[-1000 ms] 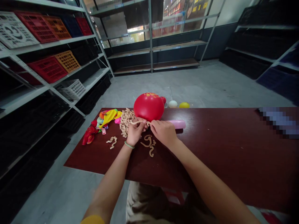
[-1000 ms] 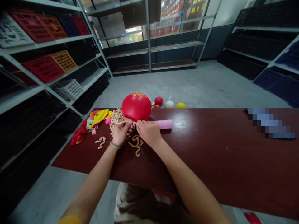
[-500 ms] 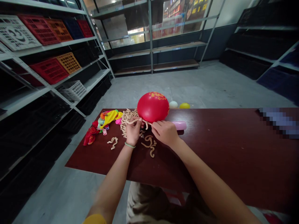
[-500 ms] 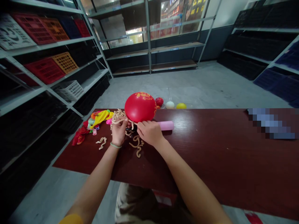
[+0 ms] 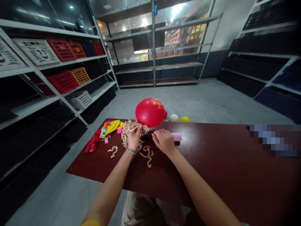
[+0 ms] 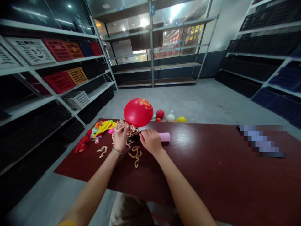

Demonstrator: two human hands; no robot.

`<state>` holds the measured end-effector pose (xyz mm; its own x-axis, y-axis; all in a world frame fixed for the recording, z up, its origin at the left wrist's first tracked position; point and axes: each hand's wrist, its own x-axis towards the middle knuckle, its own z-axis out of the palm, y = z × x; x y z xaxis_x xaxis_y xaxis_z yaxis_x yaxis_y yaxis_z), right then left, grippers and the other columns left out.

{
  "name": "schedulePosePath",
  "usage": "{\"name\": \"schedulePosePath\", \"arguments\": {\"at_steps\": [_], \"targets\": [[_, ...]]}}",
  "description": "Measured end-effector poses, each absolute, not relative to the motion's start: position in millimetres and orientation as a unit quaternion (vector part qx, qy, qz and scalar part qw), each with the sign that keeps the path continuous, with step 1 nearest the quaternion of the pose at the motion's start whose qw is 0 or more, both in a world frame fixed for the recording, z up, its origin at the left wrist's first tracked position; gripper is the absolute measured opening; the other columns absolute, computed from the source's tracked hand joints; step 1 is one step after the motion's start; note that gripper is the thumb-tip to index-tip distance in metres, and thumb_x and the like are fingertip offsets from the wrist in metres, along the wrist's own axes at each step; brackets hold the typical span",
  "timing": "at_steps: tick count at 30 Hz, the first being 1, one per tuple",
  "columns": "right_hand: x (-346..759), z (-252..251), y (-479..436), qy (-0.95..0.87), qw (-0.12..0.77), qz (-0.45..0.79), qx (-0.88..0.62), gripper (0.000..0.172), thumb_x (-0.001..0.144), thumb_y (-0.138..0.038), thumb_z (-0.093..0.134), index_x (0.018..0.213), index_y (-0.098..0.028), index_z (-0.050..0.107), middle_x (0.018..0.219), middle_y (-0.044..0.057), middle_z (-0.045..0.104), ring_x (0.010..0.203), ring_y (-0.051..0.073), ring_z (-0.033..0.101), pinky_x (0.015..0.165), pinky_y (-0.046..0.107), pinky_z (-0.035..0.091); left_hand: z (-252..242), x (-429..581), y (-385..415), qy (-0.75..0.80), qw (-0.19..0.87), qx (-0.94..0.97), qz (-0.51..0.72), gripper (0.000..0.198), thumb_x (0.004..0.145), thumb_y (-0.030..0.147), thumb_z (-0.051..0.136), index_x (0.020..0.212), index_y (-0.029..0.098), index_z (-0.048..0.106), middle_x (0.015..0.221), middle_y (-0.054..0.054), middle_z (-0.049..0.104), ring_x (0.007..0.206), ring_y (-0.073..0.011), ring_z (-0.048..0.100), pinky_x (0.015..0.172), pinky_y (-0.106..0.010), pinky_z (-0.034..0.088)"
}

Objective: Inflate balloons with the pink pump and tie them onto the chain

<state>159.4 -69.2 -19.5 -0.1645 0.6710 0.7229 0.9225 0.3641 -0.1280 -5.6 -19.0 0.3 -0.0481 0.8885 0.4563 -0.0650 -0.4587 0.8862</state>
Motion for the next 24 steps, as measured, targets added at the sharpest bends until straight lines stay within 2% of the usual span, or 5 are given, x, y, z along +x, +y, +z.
{"name": "schedulePosePath", "arguments": {"at_steps": [3, 6, 8, 14, 24], "targets": [[163, -24, -66, -0.741, 0.371, -0.175, -0.532, 0.023, 0.096, -0.024, 0.046, 0.078, -0.019, 0.060, 0.074, 0.005, 0.062, 0.072, 0.019, 0.052, 0.070, 0.032, 0.031, 20, 6, -9, 0.313, 0.414, 0.600, 0.609, 0.025, 0.086, 0.036, 0.068, 0.104, 0.018, 0.066, 0.100, -0.007, 0.070, 0.091, -0.0175, 0.068, 0.084, -0.031, 0.054], [166, -26, -64, -0.736, 0.375, -0.182, -0.534, 0.022, 0.096, -0.024, 0.047, 0.078, -0.019, 0.059, 0.074, 0.004, 0.062, 0.071, 0.018, 0.052, 0.069, 0.032, 0.031, 33, 18, 3, 0.270, 0.502, 0.618, 0.542, 0.054, 0.082, 0.030, 0.073, 0.133, 0.025, 0.055, 0.129, -0.012, 0.064, 0.116, -0.0220, 0.064, 0.095, -0.036, 0.051], [168, -26, -64, -0.730, 0.376, -0.185, -0.540, 0.023, 0.096, -0.024, 0.046, 0.078, -0.020, 0.059, 0.072, 0.004, 0.061, 0.070, 0.018, 0.051, 0.068, 0.032, 0.031, 35, 21, 6, 0.276, 0.528, 0.608, 0.525, 0.063, 0.081, 0.028, 0.074, 0.139, 0.027, 0.050, 0.135, -0.013, 0.061, 0.120, -0.0225, 0.062, 0.098, -0.037, 0.050], [168, -27, -65, -0.732, 0.377, -0.177, -0.539, 0.025, 0.097, -0.024, 0.044, 0.076, -0.019, 0.058, 0.070, 0.004, 0.059, 0.070, 0.018, 0.050, 0.067, 0.032, 0.031, 19, 0, -7, 0.342, 0.508, 0.581, 0.535, 0.035, 0.085, 0.036, 0.068, 0.115, 0.017, 0.068, 0.113, -0.012, 0.071, 0.107, -0.0201, 0.067, 0.091, -0.033, 0.054], [160, -35, -66, -0.783, 0.363, -0.146, -0.483, 0.023, 0.097, -0.026, 0.047, 0.080, -0.018, 0.062, 0.075, 0.005, 0.062, 0.075, 0.019, 0.051, 0.072, 0.032, 0.034, -14, -80, -39, 0.455, 0.427, 0.574, 0.530, 0.027, 0.084, 0.036, 0.066, 0.101, 0.017, 0.073, 0.095, -0.008, 0.074, 0.088, -0.0184, 0.069, 0.082, -0.032, 0.055]]}}
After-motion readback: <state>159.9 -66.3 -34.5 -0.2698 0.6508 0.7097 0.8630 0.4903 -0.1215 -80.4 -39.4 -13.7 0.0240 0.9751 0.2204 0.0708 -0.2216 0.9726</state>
